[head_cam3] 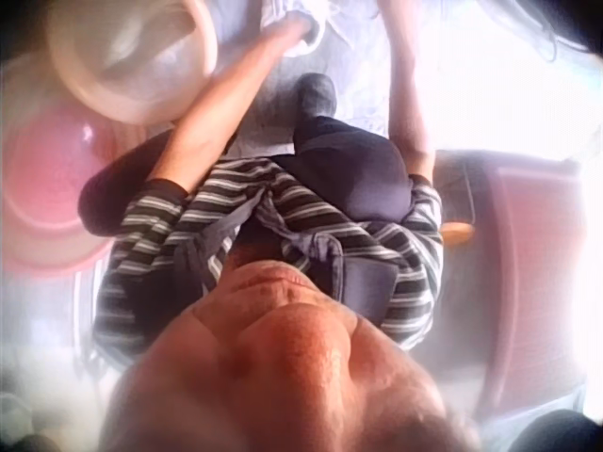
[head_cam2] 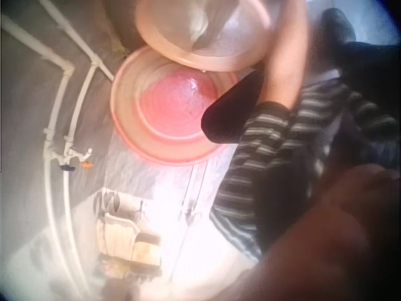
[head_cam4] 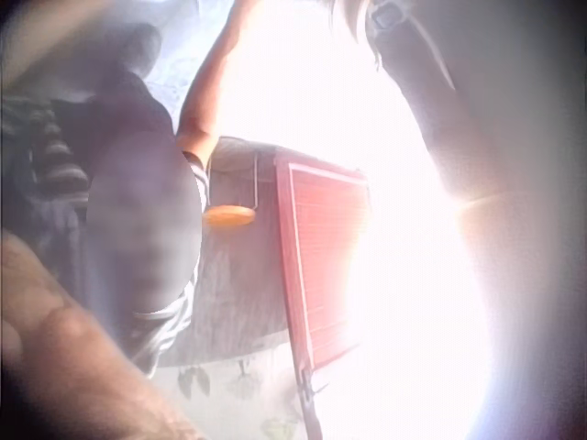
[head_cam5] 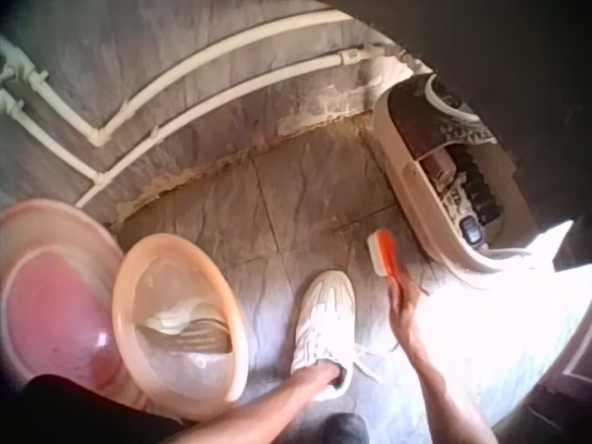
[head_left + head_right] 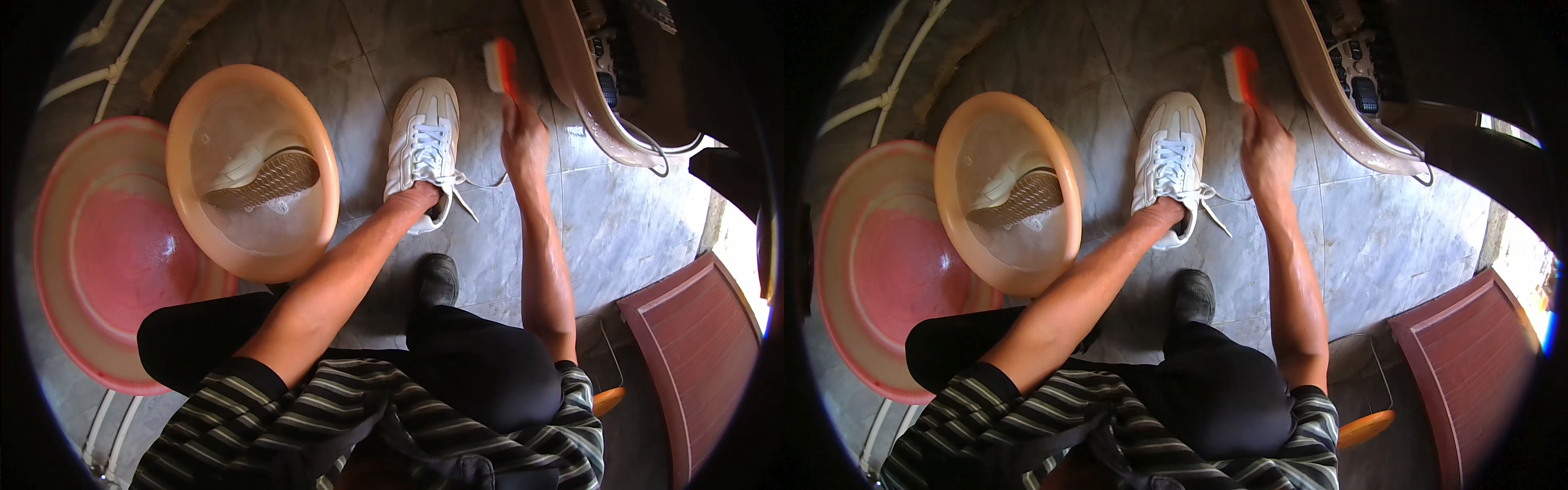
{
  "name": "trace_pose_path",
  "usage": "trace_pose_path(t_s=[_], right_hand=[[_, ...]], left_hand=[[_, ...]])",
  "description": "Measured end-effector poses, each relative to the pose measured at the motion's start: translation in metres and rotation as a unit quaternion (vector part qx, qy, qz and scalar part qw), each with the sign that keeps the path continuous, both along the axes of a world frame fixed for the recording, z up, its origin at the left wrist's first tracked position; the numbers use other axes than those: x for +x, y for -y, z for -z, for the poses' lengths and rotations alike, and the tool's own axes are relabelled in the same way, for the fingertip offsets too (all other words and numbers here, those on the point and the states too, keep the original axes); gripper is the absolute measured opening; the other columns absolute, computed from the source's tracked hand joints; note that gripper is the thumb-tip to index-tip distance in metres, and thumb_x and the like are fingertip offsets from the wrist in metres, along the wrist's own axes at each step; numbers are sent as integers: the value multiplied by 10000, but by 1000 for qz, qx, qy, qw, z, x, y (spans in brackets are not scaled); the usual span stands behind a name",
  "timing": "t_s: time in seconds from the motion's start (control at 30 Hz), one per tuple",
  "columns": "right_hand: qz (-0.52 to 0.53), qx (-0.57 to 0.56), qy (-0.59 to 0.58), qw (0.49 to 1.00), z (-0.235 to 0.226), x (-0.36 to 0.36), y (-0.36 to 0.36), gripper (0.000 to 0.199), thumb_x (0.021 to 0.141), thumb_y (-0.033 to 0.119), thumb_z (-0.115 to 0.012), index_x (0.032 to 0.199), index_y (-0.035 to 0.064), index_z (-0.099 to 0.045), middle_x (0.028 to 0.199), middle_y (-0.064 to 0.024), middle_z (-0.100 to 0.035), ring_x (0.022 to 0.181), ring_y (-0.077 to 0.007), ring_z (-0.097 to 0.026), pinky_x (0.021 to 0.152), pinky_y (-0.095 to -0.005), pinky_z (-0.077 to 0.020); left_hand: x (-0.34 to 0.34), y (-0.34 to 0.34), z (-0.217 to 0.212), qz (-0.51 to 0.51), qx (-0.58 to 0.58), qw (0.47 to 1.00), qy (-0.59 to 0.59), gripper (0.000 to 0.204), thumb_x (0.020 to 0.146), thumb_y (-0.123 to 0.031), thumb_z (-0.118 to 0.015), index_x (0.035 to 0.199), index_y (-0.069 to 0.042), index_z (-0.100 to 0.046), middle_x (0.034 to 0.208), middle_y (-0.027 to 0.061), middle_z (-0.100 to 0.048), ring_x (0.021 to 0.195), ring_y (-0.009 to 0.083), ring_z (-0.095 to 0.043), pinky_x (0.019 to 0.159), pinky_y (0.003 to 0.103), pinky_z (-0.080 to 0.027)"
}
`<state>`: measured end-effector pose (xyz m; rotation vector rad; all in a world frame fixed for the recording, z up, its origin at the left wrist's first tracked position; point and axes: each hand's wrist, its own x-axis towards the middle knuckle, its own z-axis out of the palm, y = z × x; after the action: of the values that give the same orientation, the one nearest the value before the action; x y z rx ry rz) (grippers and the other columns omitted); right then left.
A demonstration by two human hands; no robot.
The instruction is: The person scrubs a pair of white sneakers with an orange brush and water in a small basin, then rinses them under a running tap. They repeat the process for the second shoe, scrubbing the upper, sole, and laces before rinsing again.
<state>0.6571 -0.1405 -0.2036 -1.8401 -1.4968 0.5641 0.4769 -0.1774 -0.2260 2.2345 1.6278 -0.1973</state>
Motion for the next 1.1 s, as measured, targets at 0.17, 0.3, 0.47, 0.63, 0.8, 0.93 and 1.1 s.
trace_pose_path(t_s=[0.17,0.3,0.47,0.63,0.8,0.93,1.1], right_hand=[[106,-113,-78,985,-23,2,74,457,1069,237,-544,1523,236,-496,924,-269,-702,632,-180,-595,608,-390,-496],[125,-147,-108,975,-22,-7,86,462,1067,250,-565,1524,253,-500,879,-236,-701,652,-144,-565,630,-371,-508],[51,-176,-108,977,-31,-19,87,459,1061,253,-586,1513,221,-516,957,-210,-723,725,-115,-589,685,-341,-520],[-70,-112,8,991,-13,-48,45,461,1017,133,-612,1472,173,-555,875,-237,-666,707,-344,-670,681,-413,-529],[-92,-50,25,994,-4,-37,19,471,995,84,-622,1457,153,-559,802,-222,-632,686,-392,-642,623,-441,-505],[-89,-122,1,989,-26,-44,83,464,996,111,-625,1452,173,-568,834,-221,-681,720,-402,-674,635,-442,-549],[-150,-107,163,969,5,-45,1,465,1026,225,-551,1488,244,-510,897,-187,-706,755,-407,-691,677,-509,-551]], left_hand=[[5,-18,-30,7,18,1000,18,731,868,-360,-659,1470,6,-464,1496,225,-496,1360,364,-491,1159,446,-385],[8,-17,-35,6,16,999,29,595,906,-287,-590,1427,-9,-520,1466,220,-528,1341,381,-505,1145,467,-393],[1,-12,-20,-6,-39,998,55,560,947,-269,-525,1448,-18,-508,1486,218,-512,1360,383,-492,1160,472,-377],[-8,9,11,-55,72,988,126,446,945,-309,-576,1321,-74,-623,1303,153,-649,1239,309,-589,1097,405,-447],[2,2,-10,-68,42,991,108,454,967,-321,-542,1336,-68,-618,1355,143,-626,1276,308,-565,1129,402,-423],[-5,-1,-4,-56,-6,994,96,440,994,-307,-506,1342,-60,-612,1338,146,-636,1281,295,-563,1132,394,-422],[2,-22,-39,-251,-213,924,197,423,1010,-312,-521,1310,-27,-605,1309,213,-626,1232,338,-583,1064,424,-457]])
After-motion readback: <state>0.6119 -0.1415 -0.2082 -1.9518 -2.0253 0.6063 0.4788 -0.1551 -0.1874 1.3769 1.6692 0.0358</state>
